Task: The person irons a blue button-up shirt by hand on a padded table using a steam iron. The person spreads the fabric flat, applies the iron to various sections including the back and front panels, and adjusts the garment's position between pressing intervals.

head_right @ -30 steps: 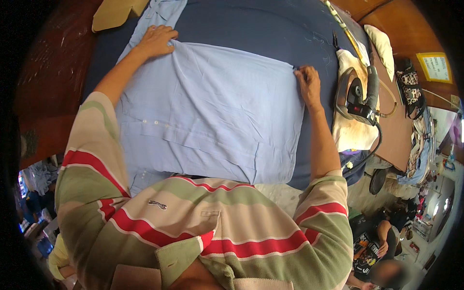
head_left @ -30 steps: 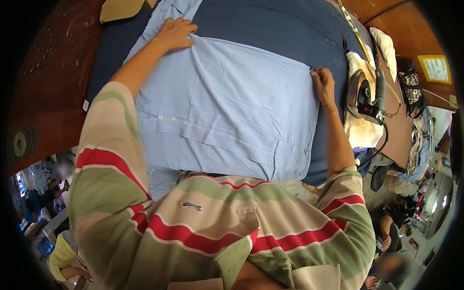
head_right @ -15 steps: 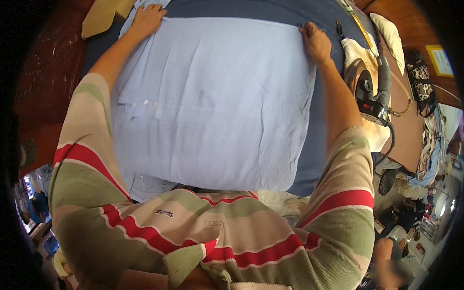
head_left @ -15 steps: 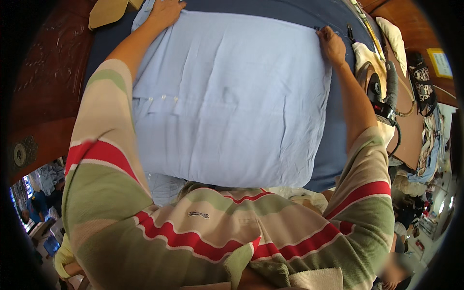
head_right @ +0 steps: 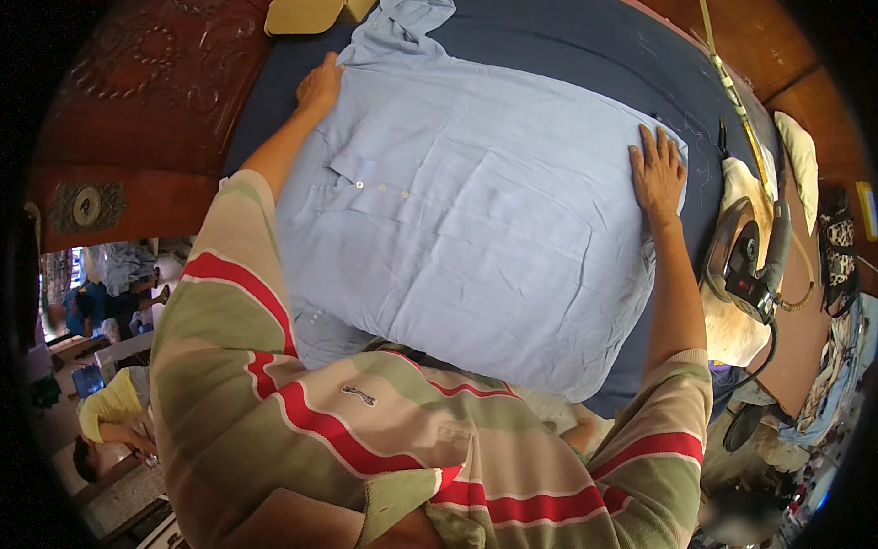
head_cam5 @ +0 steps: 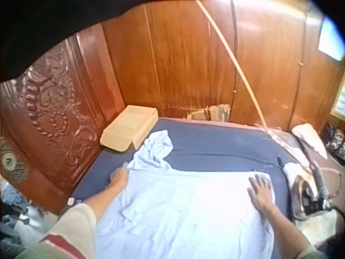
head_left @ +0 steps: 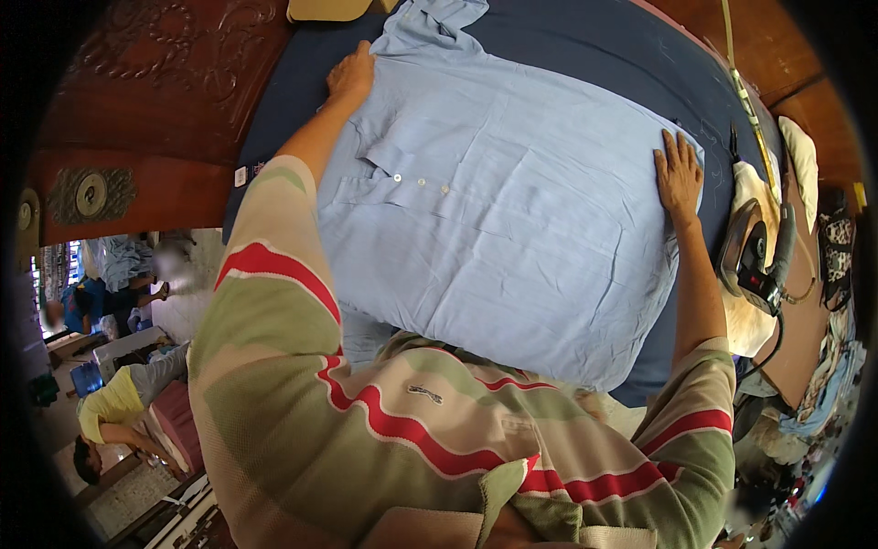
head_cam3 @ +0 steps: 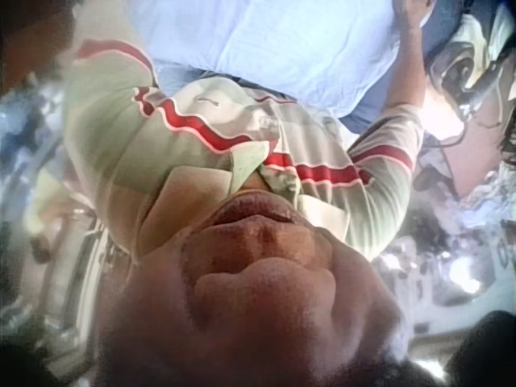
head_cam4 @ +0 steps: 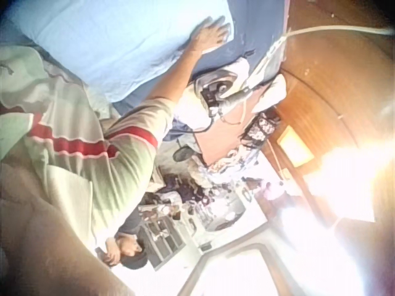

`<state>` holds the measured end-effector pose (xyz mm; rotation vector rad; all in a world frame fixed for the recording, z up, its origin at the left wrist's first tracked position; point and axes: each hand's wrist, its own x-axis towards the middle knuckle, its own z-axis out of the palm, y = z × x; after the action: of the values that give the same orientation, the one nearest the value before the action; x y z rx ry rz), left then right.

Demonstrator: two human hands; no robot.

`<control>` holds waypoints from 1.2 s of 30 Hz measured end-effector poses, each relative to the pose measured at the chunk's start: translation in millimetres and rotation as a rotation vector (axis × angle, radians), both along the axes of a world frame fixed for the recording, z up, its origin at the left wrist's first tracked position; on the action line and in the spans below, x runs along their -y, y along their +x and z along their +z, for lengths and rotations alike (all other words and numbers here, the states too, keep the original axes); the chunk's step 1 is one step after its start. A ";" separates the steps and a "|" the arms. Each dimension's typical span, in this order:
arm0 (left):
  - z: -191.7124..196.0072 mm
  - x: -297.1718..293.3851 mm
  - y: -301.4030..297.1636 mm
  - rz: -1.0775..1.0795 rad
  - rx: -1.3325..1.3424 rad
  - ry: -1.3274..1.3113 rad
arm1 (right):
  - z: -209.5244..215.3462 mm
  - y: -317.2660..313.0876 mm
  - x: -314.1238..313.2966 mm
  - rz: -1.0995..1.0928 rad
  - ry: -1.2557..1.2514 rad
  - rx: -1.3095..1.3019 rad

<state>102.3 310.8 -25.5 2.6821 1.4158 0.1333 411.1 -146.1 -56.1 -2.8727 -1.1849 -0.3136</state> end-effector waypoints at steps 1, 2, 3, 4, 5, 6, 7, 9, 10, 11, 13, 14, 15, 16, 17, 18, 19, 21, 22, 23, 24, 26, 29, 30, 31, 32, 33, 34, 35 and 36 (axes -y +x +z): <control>-8.8 -11.3 -12.3 -0.241 0.023 0.232 | -1.6 1.7 0.4 -0.002 -0.004 0.000; -15.8 -24.6 -17.2 -0.286 0.001 0.288 | -3.8 2.7 0.6 -0.006 -0.010 0.000; -18.4 -29.7 -16.1 -0.337 -0.019 0.336 | -5.6 0.7 1.7 -0.002 -0.013 -0.002; -22.1 -34.7 -15.1 -0.385 -0.032 0.385 | -4.3 0.1 1.8 0.004 -0.016 0.001; -27.5 -42.4 -18.6 -0.464 0.001 0.424 | -2.9 -0.7 2.8 0.009 -0.019 0.003; -29.2 -47.6 -15.6 -0.469 -0.010 0.443 | -1.3 2.8 3.6 0.003 -0.005 0.006; -26.8 -49.4 -14.9 -0.480 -0.029 0.458 | -2.1 4.9 5.6 -0.007 0.008 0.000; -29.9 -61.3 -16.7 -0.543 -0.039 0.501 | -8.2 12.8 6.6 0.013 0.014 -0.021; -37.2 -71.2 -15.3 -0.595 -0.013 0.526 | -9.7 25.2 6.0 0.039 0.001 -0.025; -43.8 -80.9 -20.8 -0.532 -0.076 0.500 | -9.3 32.7 6.4 0.104 0.033 -0.039; -29.6 -56.9 2.7 -0.427 -0.168 0.488 | -5.5 35.9 11.5 0.061 -0.155 -0.011; -9.7 -30.9 -5.2 -0.351 -0.210 0.512 | 2.2 27.6 10.3 0.059 -0.289 0.015; -2.4 -9.8 -22.3 -0.327 -0.075 0.463 | 8.1 5.9 3.9 0.055 -0.082 0.047; -2.9 8.7 -31.1 -0.310 0.067 0.403 | 15.7 -21.8 6.1 0.040 0.114 0.081; -1.1 22.7 -45.2 -0.285 0.200 0.347 | 19.6 -54.7 14.2 0.016 0.282 0.031; -14.7 38.8 -68.6 -0.424 0.248 0.242 | 23.3 -88.5 25.5 0.014 0.342 0.007; -33.1 55.3 -89.6 -0.561 0.296 0.130 | 12.1 -119.5 52.7 0.044 0.191 0.001; -33.7 76.2 -110.7 -0.475 0.062 0.221 | 4.4 -140.5 82.3 -0.036 0.073 -0.016; -33.0 87.7 -119.5 -0.415 -0.050 0.266 | 5.2 -130.5 90.5 -0.129 0.105 -0.018; -29.7 87.2 -117.9 -0.390 -0.093 0.269 | 6.4 -118.4 99.7 -0.130 0.167 0.005; -25.0 95.8 -129.1 -0.363 -0.022 0.297 | 18.5 -125.0 103.1 -0.117 0.207 -0.006; -15.3 119.0 -145.0 -0.298 0.117 0.382 | 44.6 -153.9 115.1 -0.084 0.320 -0.049; -8.3 158.5 -197.0 0.039 0.181 0.409 | 32.8 -210.8 160.6 -0.328 0.413 -0.256; -13.1 168.5 -218.3 0.262 0.153 0.341 | 28.9 -223.7 168.9 -0.453 0.263 -0.227; -17.4 174.7 -230.0 0.473 0.146 0.262 | 32.6 -239.7 167.1 -0.485 0.214 -0.222; -17.8 176.3 -232.5 0.479 0.137 0.244 | 36.0 -249.7 163.6 -0.525 0.161 -0.207; -16.0 178.9 -236.8 0.489 0.125 0.221 | 29.8 -248.7 162.1 -0.421 0.232 -0.208; -15.6 183.2 -236.9 0.494 0.119 0.189 | 19.5 -246.9 163.8 -0.322 0.298 -0.200; -12.1 180.1 -233.7 0.526 0.133 0.164 | 11.5 -242.7 165.8 -0.226 0.363 -0.193; -9.6 174.0 -233.2 0.542 0.160 0.058 | 21.1 -242.6 155.3 -0.334 0.365 -0.319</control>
<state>-130.9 136.8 -35.1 2.1935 2.0623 0.4243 168.5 -301.4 -35.0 -2.6502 -0.5317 -0.0585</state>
